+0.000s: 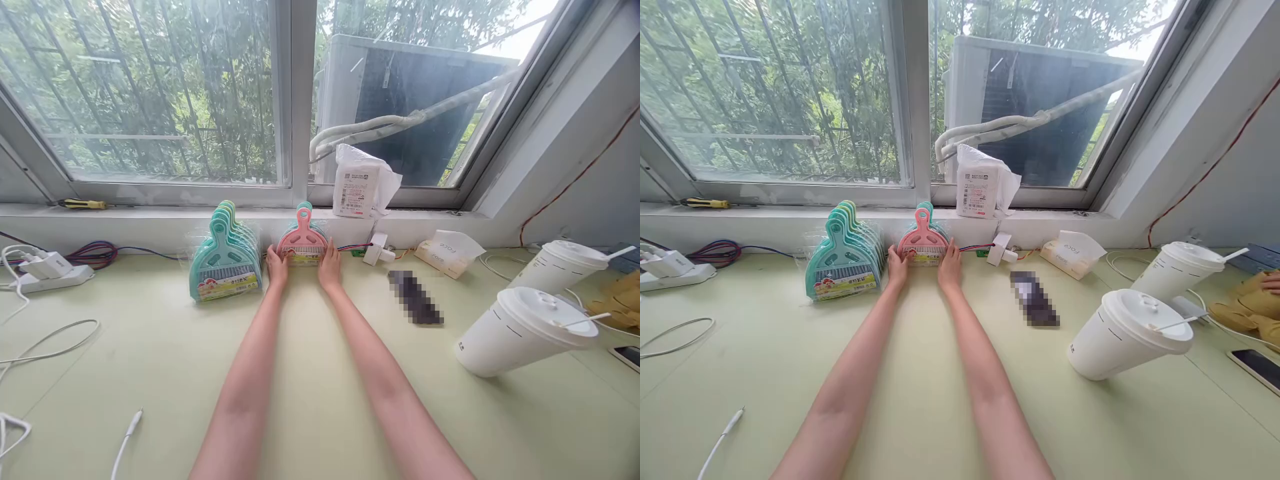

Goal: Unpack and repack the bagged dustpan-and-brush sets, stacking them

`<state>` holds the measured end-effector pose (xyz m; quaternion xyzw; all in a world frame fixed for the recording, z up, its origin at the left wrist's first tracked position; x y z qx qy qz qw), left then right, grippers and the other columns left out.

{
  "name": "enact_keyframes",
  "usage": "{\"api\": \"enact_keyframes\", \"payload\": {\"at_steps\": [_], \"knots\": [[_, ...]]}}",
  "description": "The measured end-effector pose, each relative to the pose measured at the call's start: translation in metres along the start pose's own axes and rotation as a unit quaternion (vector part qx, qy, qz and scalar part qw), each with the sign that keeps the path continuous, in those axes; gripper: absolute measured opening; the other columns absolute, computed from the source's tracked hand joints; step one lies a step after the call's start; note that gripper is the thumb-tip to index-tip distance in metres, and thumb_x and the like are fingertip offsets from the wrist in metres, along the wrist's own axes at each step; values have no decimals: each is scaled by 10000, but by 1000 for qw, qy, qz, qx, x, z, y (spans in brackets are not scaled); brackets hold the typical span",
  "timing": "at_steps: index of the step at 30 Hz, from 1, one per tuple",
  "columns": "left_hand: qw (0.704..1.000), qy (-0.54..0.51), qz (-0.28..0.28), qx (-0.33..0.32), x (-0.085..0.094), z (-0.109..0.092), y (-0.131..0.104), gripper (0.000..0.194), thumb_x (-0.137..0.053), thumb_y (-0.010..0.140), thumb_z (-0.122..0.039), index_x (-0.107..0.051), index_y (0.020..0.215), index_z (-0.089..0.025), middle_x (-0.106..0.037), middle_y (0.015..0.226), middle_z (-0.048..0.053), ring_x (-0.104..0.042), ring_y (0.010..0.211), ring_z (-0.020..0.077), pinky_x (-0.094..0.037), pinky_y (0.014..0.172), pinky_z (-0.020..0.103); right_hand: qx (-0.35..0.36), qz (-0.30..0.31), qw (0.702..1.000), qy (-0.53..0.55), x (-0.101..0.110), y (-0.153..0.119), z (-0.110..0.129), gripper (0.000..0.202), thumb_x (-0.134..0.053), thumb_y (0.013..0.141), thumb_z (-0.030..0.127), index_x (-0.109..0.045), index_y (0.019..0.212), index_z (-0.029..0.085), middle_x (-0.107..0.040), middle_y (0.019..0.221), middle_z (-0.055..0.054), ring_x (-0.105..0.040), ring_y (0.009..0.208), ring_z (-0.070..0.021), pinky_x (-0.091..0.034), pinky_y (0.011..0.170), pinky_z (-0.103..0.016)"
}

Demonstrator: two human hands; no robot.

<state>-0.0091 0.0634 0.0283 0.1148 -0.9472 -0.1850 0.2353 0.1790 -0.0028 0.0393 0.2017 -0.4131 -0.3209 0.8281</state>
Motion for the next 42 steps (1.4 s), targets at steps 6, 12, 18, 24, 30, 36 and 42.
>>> {"api": "enact_keyframes", "payload": {"at_steps": [6,12,18,24,30,36,42], "knots": [[996,-74,-50,-15,9,0,-4,433,-480,877,-425,-388,1225,-185,-521,1242,146,-495,1173,213,-380,979,337,-36,-27,999,-5,8,-1,-4,542,-223,929,293,-242,1457,174,-272,1468,-168,-271,1328,-301,-305,1035,-528],[996,-37,-70,-35,27,-14,-23,353,-467,890,-346,-405,1198,-185,-494,1243,138,-446,1204,221,-352,1013,375,-47,-3,998,-34,12,-15,-3,617,-262,905,305,-143,1474,98,-170,1517,-202,-193,1389,-297,-273,1068,-524],[989,75,-64,-108,50,-45,-73,276,-430,864,-166,-474,1137,-167,-460,1207,155,-425,1214,243,-354,1016,420,-104,85,985,-110,20,-56,-3,783,-281,893,446,-20,1454,-35,-25,1524,-267,-58,1420,-356,-169,1052,-640],[983,112,-80,-124,99,-64,-123,356,-401,843,-92,-490,1166,-212,-411,1334,148,-369,1292,255,-305,1052,460,-73,204,964,-156,53,-130,26,714,-262,916,445,-155,1455,-11,-128,1522,-237,-78,1431,-314,-93,1108,-571],[947,173,-210,168,218,5,-84,495,-573,806,-277,-396,1239,-115,-367,1385,256,-311,1335,339,-244,1041,555,37,288,947,-139,100,-235,73,535,-235,934,336,-336,1435,181,-224,1531,-86,-174,1423,-253,-72,1138,-505],[957,119,84,250,243,58,-58,269,-701,676,-355,-554,807,-172,-654,977,141,-549,1107,340,-392,931,488,36,282,948,-141,121,-252,93,493,-266,933,313,-398,1396,207,-304,1504,-85,-240,1401,-230,-132,1134,-472],[958,-101,146,225,233,30,-110,271,-633,654,-152,-546,911,-159,-655,833,54,-631,839,186,-519,740,311,33,271,953,-128,122,-245,92,441,-325,924,293,-460,1334,202,-370,1467,-94,-290,1369,-234,-159,1122,-477]]}}
Point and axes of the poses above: each hand's wrist, its own y-axis towards the middle knuckle, its own x-axis out of the back of the hand, z = x × y, the point moved 7 cm from there along y, towards the middle knuckle
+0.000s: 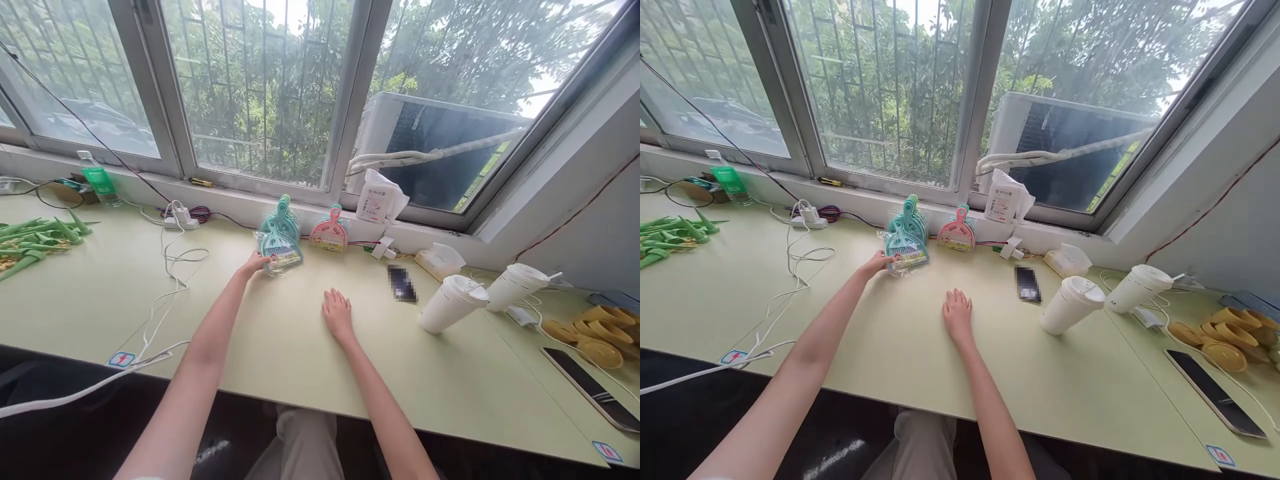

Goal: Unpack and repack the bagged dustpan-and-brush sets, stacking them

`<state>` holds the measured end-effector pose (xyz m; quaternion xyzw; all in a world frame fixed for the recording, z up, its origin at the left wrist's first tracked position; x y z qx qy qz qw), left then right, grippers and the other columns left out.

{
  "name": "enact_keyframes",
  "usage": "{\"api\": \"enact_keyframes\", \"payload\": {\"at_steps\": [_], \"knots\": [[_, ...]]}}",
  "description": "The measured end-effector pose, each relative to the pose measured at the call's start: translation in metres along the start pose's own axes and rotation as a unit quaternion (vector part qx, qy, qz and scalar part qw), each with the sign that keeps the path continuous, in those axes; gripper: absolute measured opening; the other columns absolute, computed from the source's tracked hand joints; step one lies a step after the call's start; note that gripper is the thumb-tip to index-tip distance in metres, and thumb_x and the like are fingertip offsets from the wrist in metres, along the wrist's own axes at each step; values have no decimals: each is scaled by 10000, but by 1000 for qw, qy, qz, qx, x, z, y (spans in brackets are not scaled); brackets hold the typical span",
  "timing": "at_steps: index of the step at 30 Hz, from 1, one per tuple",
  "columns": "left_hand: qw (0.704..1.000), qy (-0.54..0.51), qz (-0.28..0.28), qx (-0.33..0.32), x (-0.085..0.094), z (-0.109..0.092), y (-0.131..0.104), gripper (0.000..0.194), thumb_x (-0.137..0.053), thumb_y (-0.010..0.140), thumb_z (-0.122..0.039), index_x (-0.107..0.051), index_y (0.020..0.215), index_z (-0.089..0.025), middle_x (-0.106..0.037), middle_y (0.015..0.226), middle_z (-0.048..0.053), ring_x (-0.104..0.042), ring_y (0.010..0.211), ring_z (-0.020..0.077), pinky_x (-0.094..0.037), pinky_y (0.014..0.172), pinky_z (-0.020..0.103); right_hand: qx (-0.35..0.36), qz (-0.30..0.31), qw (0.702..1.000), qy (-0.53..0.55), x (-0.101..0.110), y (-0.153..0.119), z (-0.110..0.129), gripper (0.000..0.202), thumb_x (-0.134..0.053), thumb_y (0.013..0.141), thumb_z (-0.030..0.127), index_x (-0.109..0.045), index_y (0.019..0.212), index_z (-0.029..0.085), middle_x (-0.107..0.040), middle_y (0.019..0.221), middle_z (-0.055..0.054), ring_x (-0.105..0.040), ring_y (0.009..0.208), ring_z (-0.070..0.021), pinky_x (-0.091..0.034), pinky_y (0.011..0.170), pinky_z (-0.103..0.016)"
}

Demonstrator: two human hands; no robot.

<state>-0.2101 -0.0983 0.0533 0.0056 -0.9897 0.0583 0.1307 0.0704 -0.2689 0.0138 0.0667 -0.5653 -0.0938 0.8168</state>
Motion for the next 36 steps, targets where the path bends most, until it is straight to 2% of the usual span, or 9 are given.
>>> {"api": "enact_keyframes", "payload": {"at_steps": [3,8,12,15,18,23,26,31,36], "knots": [[990,-79,100,61,-30,12,-35,231,-596,658,-111,-572,883,-156,-648,747,35,-634,730,149,-535,703,278,12,-35,998,47,11,-4,0,416,-357,918,285,-474,1307,195,-410,1435,-101,-345,1331,-226,-213,1104,-460],[971,-138,176,86,-84,24,-94,286,-651,665,-166,-586,944,-155,-676,821,54,-665,790,161,-548,738,269,132,-196,963,129,56,-24,17,377,-307,949,281,-495,1264,194,-486,1348,-98,-425,1246,-202,-331,1020,-373],[936,-223,260,86,-128,20,-126,538,-766,566,-145,-555,1060,-157,-684,896,68,-671,794,187,-553,713,286,173,-130,973,78,48,-28,30,343,-334,954,263,-665,901,187,-670,978,-72,-561,988,-191,-375,898,-322],[939,-254,222,66,-133,19,-130,641,-781,552,-128,-519,1134,-184,-677,982,64,-670,803,175,-552,694,270,119,-67,989,54,32,-20,24,385,-401,932,308,-655,675,175,-675,782,-68,-587,825,-176,-386,817,-293],[938,-273,212,32,-129,17,-128,623,-770,600,-155,-504,1162,-195,-656,1083,76,-662,862,172,-551,709,254,17,-49,983,177,26,-10,4,436,-359,939,350,-661,672,185,-682,772,-54,-599,743,-147,-407,731,-254],[935,-246,255,-6,-133,11,-130,636,-742,680,-266,-463,1248,-204,-625,1171,105,-652,936,217,-551,796,345,-123,-25,840,528,13,-1,-21,341,-423,870,451,-634,877,182,-683,841,-31,-571,567,-102,-427,546,-226],[935,-222,271,-49,-138,1,-135,681,-751,673,-282,-458,1282,-198,-593,1235,117,-608,1060,241,-488,928,391,-161,-69,764,621,11,-2,-33,290,-622,739,387,-569,936,180,-658,909,-34,-611,720,-107,-479,650,-222],[934,-152,309,-96,-145,-7,-143,675,-729,697,-401,-482,1298,-221,-569,1291,103,-526,1189,255,-393,1030,398,-196,-106,708,670,9,-5,-47,348,-726,647,271,-504,907,202,-651,948,-23,-615,926,-136,-499,846,-275],[951,-94,283,-79,-133,3,-125,631,-486,763,-679,-655,1071,-155,-690,1058,116,-612,1037,251,-433,973,395,-183,-60,678,709,24,-2,-45,452,-763,636,220,-477,986,217,-678,835,-7,-664,846,-166,-556,824,-358]]}}
Point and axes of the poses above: each hand's wrist, its own y-axis towards the middle knuckle, its own x-axis out of the back of the hand, z = x × y, the point moved 7 cm from there along y, towards the middle knuckle
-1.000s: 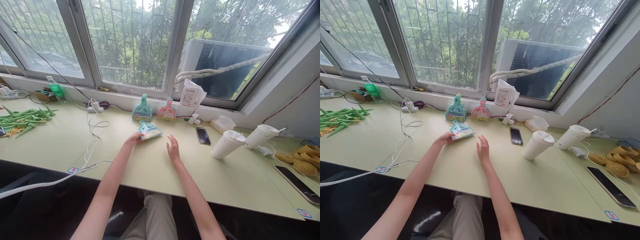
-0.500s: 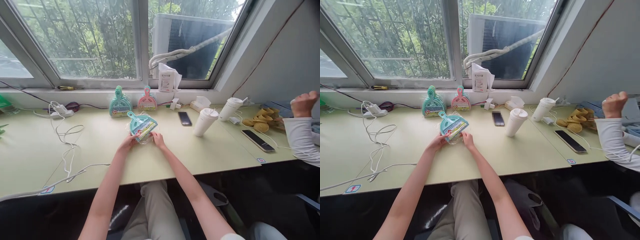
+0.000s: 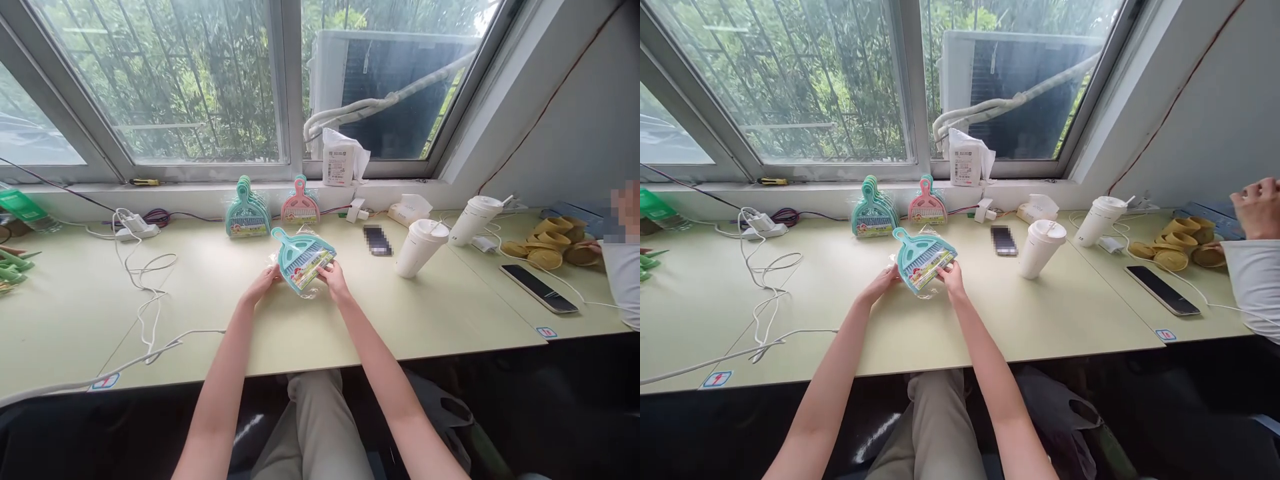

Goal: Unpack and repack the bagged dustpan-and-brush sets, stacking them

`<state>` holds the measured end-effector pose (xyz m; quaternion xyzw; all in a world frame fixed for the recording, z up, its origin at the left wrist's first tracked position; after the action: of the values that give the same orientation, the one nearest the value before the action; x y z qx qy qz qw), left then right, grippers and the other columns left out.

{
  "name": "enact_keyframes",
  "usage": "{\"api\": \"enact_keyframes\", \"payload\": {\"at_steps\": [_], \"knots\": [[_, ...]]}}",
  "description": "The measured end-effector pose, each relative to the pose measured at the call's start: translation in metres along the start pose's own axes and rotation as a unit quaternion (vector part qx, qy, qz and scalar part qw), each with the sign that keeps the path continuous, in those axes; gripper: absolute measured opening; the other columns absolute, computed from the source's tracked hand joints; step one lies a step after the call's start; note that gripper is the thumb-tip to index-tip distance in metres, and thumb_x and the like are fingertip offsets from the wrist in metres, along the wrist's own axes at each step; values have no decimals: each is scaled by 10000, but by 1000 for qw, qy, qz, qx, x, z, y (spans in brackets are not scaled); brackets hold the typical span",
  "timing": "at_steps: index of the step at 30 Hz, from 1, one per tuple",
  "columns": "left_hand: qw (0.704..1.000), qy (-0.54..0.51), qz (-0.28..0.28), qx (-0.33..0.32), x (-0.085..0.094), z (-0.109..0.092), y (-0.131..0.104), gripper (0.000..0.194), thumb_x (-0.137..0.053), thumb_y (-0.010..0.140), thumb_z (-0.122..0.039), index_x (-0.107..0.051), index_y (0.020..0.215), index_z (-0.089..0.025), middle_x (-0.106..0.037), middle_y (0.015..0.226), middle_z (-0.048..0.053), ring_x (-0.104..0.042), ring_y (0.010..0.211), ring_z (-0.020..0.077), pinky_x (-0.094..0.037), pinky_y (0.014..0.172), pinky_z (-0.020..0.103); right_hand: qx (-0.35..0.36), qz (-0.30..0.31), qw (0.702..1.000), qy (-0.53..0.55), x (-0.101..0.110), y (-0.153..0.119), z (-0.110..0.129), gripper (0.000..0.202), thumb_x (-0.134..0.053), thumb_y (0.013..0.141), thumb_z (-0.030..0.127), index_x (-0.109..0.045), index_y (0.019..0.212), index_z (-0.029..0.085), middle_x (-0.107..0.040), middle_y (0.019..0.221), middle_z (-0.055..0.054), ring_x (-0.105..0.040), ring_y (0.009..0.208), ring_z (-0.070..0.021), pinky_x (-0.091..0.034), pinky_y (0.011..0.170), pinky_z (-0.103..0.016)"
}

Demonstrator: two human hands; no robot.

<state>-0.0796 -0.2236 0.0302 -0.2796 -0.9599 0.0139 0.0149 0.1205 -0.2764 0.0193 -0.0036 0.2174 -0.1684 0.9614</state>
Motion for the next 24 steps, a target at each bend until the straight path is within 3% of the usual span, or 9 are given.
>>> {"api": "enact_keyframes", "payload": {"at_steps": [5,9,13,17,19,22,24], "knots": [[993,29,-114,28,33,4,1,598,-582,701,-657,-662,978,-134,-698,757,83,-667,725,213,-519,776,373,4,42,999,-26,-6,-6,19,466,-799,604,210,-552,999,193,-699,772,-19,-684,784,-194,-581,813,-410],[979,-2,-200,25,51,1,-5,582,-600,691,-628,-660,1021,-152,-696,831,83,-661,658,175,-531,689,331,-5,99,995,-28,-15,-12,19,471,-806,599,251,-592,1014,188,-714,801,-30,-691,790,-200,-571,838,-422],[970,11,-243,14,64,-2,-7,594,-560,728,-611,-632,1121,-171,-680,1050,120,-669,815,203,-528,731,342,-6,117,993,-33,-13,-12,18,501,-808,594,279,-606,1041,176,-722,859,-48,-693,816,-207,-559,852,-423],[937,104,-319,-96,77,-22,-13,612,-515,787,-583,-542,1270,-207,-573,1284,115,-534,1170,254,-448,932,389,3,166,984,-57,-14,-15,22,531,-804,602,307,-611,1077,170,-723,928,-69,-689,862,-221,-551,847,-412],[940,166,-276,-115,69,-27,-12,555,-571,759,-561,-628,1167,-190,-619,1220,109,-528,1171,275,-413,969,391,-18,213,974,-81,-20,-21,19,571,-803,606,312,-603,1122,173,-727,919,-70,-691,858,-227,-554,826,-406],[961,199,-177,-74,54,-18,-8,412,-649,696,-520,-734,877,-159,-713,952,105,-616,981,288,-446,891,379,-53,259,957,-115,-29,-31,12,613,-808,601,310,-595,1159,172,-734,876,-67,-696,824,-232,-563,778,-394],[967,181,-164,-66,54,-13,-9,359,-661,685,-485,-738,805,-155,-718,878,96,-631,905,271,-460,842,359,-62,263,955,-123,-30,-33,10,607,-815,593,303,-604,1145,164,-736,859,-68,-697,811,-237,-567,759,-395]]}}
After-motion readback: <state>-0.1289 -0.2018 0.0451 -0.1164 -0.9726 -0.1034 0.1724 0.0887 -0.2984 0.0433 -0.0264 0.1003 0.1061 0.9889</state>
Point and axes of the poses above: each hand's wrist, its own y-axis towards the middle knuckle, its own x-axis out of the back of the hand, z = x × y, the point moved 7 cm from there along y, towards the middle knuckle
